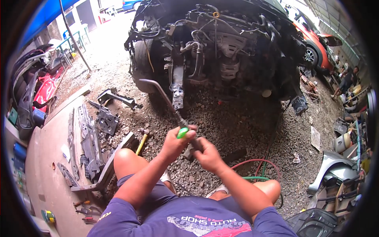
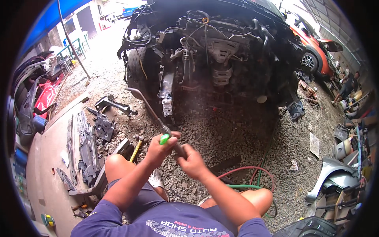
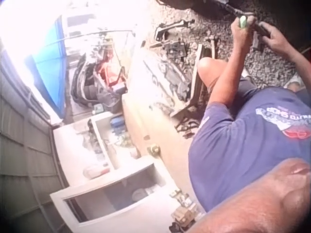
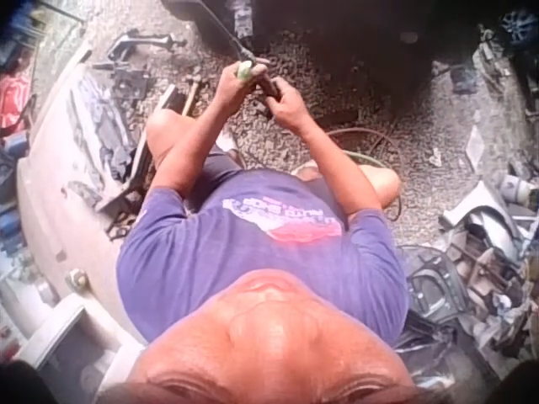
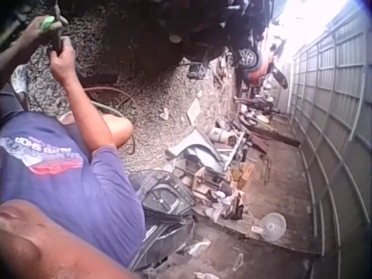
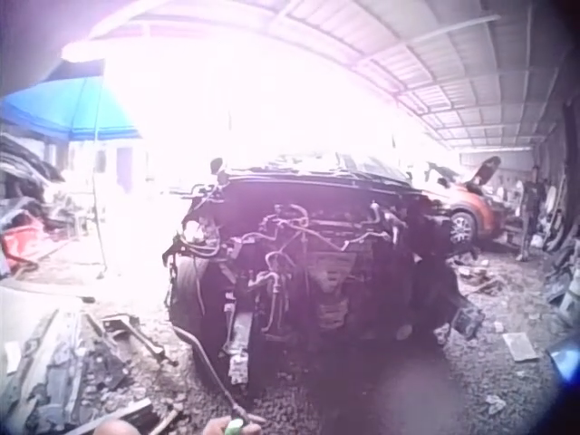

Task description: Repairing a damaged car chassis using a blowtorch, pry bar, and hammer.

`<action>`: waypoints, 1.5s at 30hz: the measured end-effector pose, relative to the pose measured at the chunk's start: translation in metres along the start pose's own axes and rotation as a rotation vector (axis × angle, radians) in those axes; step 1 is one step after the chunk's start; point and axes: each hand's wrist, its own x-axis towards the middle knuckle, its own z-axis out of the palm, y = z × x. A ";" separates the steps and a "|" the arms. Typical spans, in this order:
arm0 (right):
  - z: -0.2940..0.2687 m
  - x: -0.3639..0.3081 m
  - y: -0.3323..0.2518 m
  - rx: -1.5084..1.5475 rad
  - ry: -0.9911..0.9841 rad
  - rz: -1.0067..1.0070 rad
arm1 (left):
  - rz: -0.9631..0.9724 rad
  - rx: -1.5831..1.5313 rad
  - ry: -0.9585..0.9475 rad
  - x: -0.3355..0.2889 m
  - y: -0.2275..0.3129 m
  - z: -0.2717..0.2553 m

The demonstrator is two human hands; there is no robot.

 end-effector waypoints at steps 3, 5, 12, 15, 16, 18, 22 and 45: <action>0.040 0.011 0.010 -0.043 -0.154 0.158 | -0.037 -0.102 0.039 0.000 -0.028 -0.054; 0.042 0.022 0.024 -0.038 -0.262 0.122 | -0.065 -0.100 0.056 -0.004 -0.027 -0.068; 0.039 0.021 0.049 -0.395 -0.327 0.126 | -0.068 0.055 0.093 0.000 -0.033 -0.092; 0.035 -0.004 0.048 -0.383 -0.335 0.092 | -0.083 0.094 0.106 0.002 -0.050 -0.085; 0.033 -0.017 0.051 -0.387 -0.336 0.097 | -0.094 0.119 0.098 0.001 -0.053 -0.083; 0.033 -0.044 0.055 -0.438 -0.326 0.125 | -0.224 0.075 0.015 -0.001 -0.065 -0.082; 0.036 -0.086 0.043 -0.341 -0.206 0.132 | -0.327 0.022 -0.090 -0.011 -0.068 -0.073; 0.023 -0.116 0.020 -0.317 -0.116 0.188 | -0.056 -0.538 0.417 0.044 -0.017 -0.164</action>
